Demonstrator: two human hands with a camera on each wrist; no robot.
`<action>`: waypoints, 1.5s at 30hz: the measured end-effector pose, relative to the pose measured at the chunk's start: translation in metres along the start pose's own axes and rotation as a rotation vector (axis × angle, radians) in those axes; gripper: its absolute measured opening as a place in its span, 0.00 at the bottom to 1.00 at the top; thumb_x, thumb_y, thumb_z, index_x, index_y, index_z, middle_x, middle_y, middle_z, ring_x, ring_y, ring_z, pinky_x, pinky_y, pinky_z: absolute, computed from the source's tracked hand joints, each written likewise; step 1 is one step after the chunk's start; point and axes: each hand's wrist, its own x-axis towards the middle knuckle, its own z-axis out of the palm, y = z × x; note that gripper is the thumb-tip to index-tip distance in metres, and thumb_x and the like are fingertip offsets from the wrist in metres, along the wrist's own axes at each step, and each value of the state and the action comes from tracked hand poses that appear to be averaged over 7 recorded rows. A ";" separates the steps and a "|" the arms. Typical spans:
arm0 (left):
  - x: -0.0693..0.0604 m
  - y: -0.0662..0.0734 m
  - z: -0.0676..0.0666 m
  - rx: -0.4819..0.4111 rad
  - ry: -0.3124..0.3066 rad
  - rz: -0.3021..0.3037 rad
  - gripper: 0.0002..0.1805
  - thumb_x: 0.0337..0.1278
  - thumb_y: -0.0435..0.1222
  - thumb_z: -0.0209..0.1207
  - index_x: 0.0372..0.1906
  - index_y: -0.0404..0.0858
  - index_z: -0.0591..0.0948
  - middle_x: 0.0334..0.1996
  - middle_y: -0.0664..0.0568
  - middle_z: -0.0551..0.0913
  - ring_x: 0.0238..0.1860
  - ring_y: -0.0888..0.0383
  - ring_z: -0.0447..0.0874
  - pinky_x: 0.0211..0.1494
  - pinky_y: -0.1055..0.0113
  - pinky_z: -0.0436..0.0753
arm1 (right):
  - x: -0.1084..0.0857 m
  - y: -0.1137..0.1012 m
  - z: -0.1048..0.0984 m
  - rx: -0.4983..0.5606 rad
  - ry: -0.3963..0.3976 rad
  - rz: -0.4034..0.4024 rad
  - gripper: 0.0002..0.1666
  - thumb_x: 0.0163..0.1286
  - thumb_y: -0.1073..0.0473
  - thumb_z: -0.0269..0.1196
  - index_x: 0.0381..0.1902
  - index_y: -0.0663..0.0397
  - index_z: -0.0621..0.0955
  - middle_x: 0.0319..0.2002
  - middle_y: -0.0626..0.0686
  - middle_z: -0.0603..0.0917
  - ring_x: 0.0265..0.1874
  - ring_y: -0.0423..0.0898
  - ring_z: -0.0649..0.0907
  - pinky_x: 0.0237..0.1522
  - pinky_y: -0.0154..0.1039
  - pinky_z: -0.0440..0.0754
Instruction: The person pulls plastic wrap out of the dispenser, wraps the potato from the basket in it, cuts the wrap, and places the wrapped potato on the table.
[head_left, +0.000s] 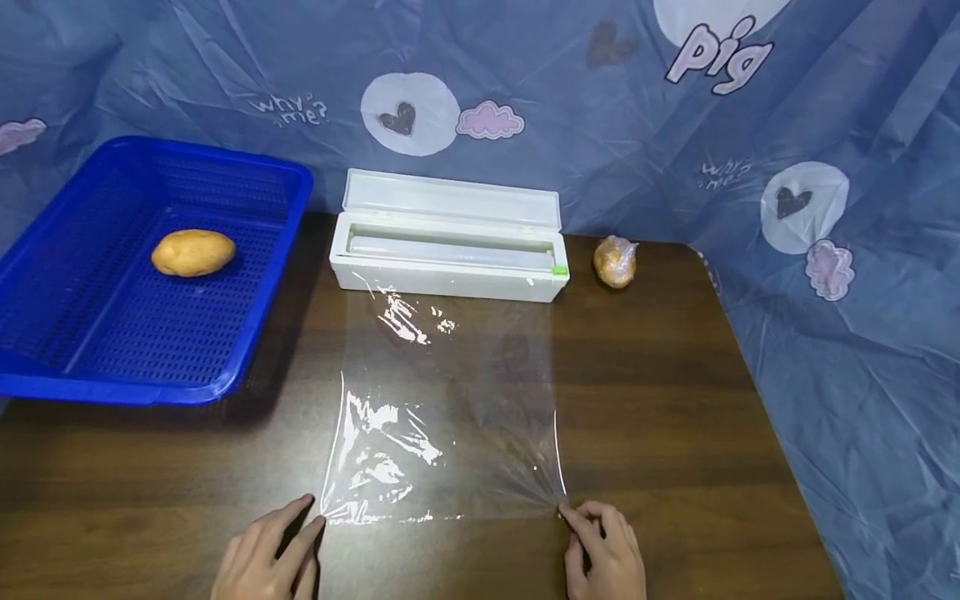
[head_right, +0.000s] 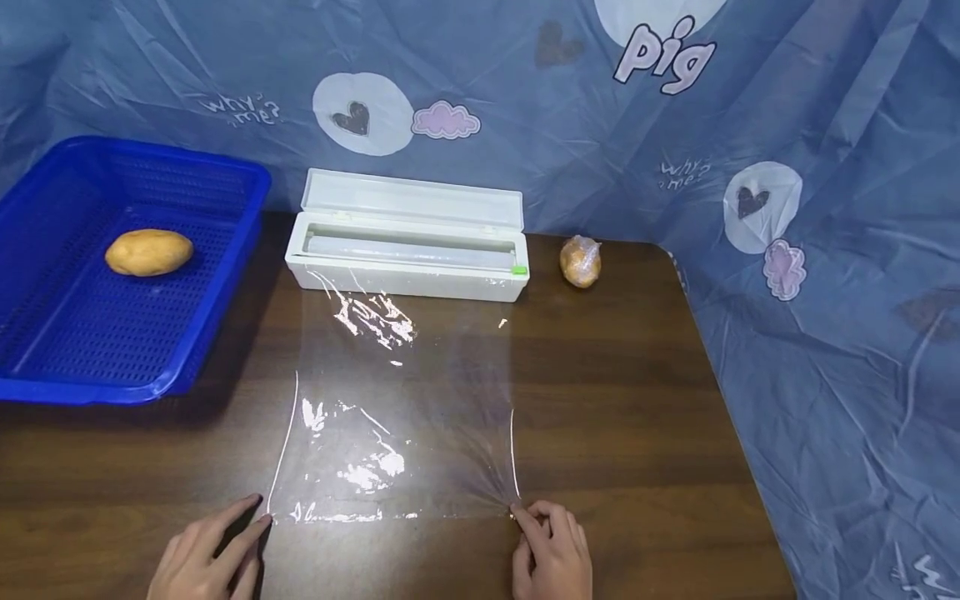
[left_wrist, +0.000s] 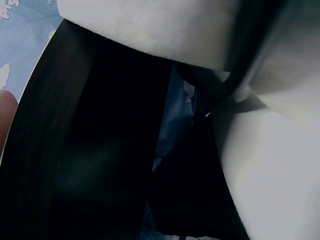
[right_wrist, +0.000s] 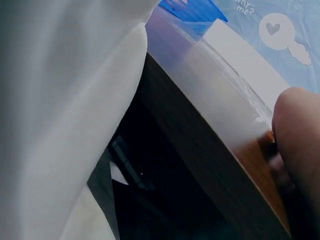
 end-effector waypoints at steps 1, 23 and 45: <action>0.000 0.000 0.000 -0.002 -0.001 -0.001 0.23 0.68 0.42 0.45 0.35 0.36 0.89 0.47 0.43 0.86 0.41 0.43 0.82 0.37 0.54 0.68 | 0.000 0.000 0.000 0.007 -0.001 0.003 0.22 0.52 0.64 0.53 0.40 0.55 0.89 0.37 0.52 0.81 0.29 0.47 0.76 0.36 0.41 0.68; 0.008 0.001 -0.009 0.044 -0.210 -0.024 0.26 0.72 0.45 0.39 0.52 0.38 0.86 0.57 0.40 0.81 0.44 0.41 0.80 0.37 0.48 0.72 | 0.004 -0.004 -0.005 0.040 0.010 0.064 0.23 0.51 0.66 0.57 0.45 0.56 0.88 0.38 0.53 0.83 0.30 0.52 0.80 0.36 0.42 0.72; 0.076 -0.012 -0.039 -0.040 -0.048 0.110 0.23 0.73 0.43 0.45 0.43 0.32 0.87 0.49 0.38 0.84 0.38 0.44 0.83 0.39 0.54 0.72 | 0.012 -0.006 -0.015 0.254 -0.009 0.318 0.30 0.44 0.84 0.61 0.46 0.60 0.87 0.37 0.51 0.83 0.29 0.33 0.75 0.26 0.23 0.72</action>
